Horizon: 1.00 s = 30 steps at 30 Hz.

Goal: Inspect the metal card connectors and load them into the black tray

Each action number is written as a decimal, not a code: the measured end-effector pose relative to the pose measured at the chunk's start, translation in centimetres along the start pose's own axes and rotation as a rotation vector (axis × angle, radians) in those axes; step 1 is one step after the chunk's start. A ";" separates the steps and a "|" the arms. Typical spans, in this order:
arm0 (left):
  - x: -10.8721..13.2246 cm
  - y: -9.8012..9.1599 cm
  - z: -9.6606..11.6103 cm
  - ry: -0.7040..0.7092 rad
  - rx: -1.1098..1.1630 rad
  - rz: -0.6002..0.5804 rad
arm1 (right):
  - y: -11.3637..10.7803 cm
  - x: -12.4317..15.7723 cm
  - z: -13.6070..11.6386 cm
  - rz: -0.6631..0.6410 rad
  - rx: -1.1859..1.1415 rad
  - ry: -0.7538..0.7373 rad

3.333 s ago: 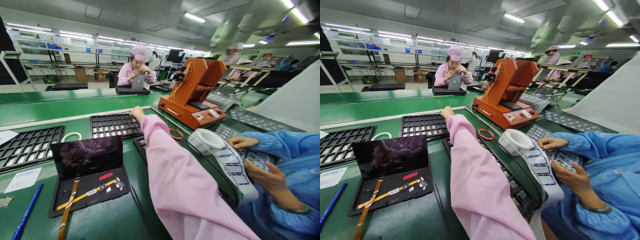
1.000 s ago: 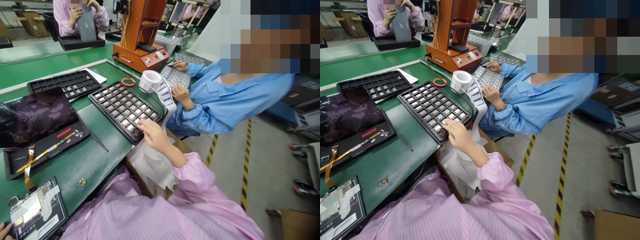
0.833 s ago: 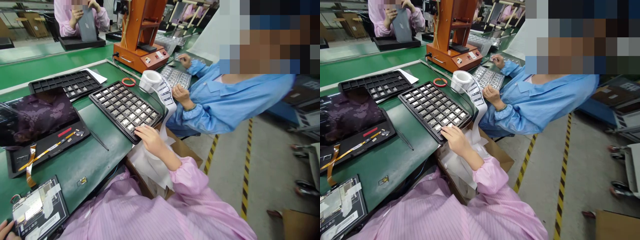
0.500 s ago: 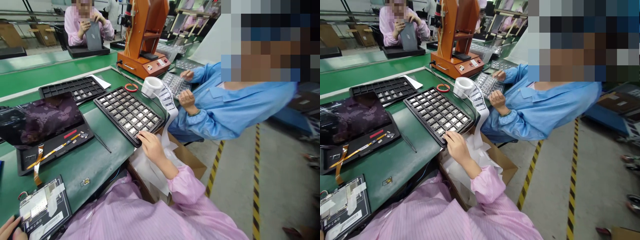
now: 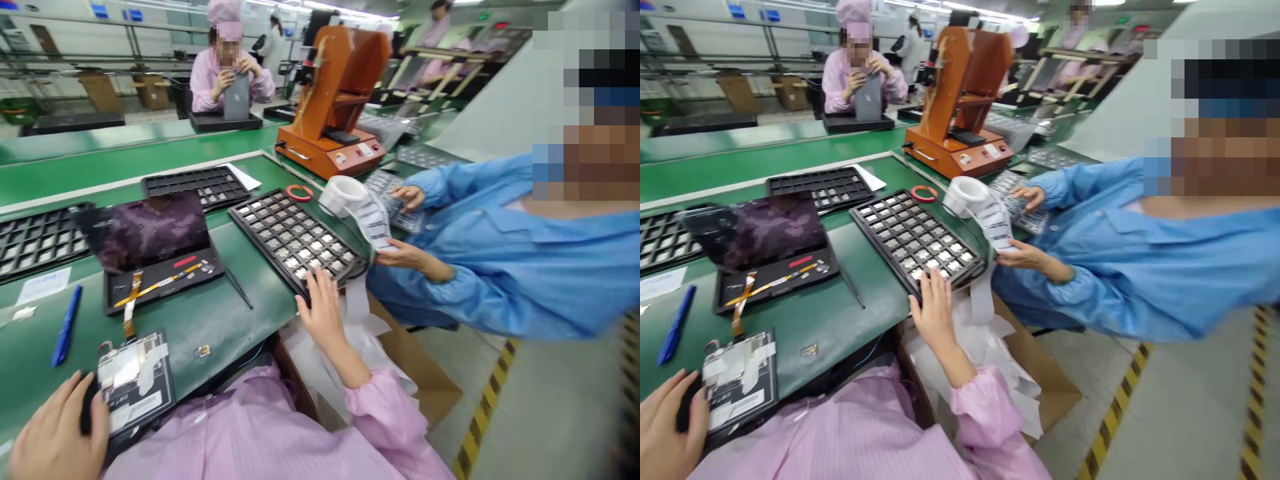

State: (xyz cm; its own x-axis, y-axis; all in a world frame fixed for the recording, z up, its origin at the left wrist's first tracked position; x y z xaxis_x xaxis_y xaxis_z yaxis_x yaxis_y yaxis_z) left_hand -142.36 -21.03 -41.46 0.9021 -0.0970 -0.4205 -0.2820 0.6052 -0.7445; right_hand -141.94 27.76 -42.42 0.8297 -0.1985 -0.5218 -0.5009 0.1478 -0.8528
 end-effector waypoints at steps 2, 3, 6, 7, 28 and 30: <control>-0.9 -0.1 2.3 -0.023 -0.121 0.041 | -1.3 -0.4 -0.1 0.049 -0.014 -0.002; -1.3 0.0 3.2 -0.029 -0.172 0.029 | -2.1 -0.8 -0.5 0.068 -0.027 -0.010; -2.1 0.5 5.1 -0.092 -0.226 0.006 | -5.1 -2.1 -3.4 0.145 -0.161 -0.074; -2.3 0.7 5.5 -0.095 -0.203 -0.018 | -6.0 -2.5 -4.8 0.162 -0.206 -0.098; 1.9 -9.5 -5.6 -0.603 -0.382 0.240 | -3.5 0.1 -23.9 -0.058 -0.448 -0.770; 2.0 -9.9 -5.6 -0.604 -0.356 0.224 | -3.2 -0.2 -23.8 -0.074 -0.430 -0.763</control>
State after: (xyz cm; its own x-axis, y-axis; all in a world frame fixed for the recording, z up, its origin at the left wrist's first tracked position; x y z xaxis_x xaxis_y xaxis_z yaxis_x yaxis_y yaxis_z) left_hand -139.57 -31.64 -37.85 0.8041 0.5132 -0.3002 -0.4774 0.2564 -0.8404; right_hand -146.35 4.24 -40.15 0.7250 0.5318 -0.4377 -0.3609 -0.2480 -0.8990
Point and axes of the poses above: each hand's wrist, its own x-axis away from the middle knuckle, its own y-axis out of the palm, z = x × y, the point moved 3 cm from there along -x, towards the middle knuckle, and after that the axes turned 15 degrees about x, right-handed, at the moved point
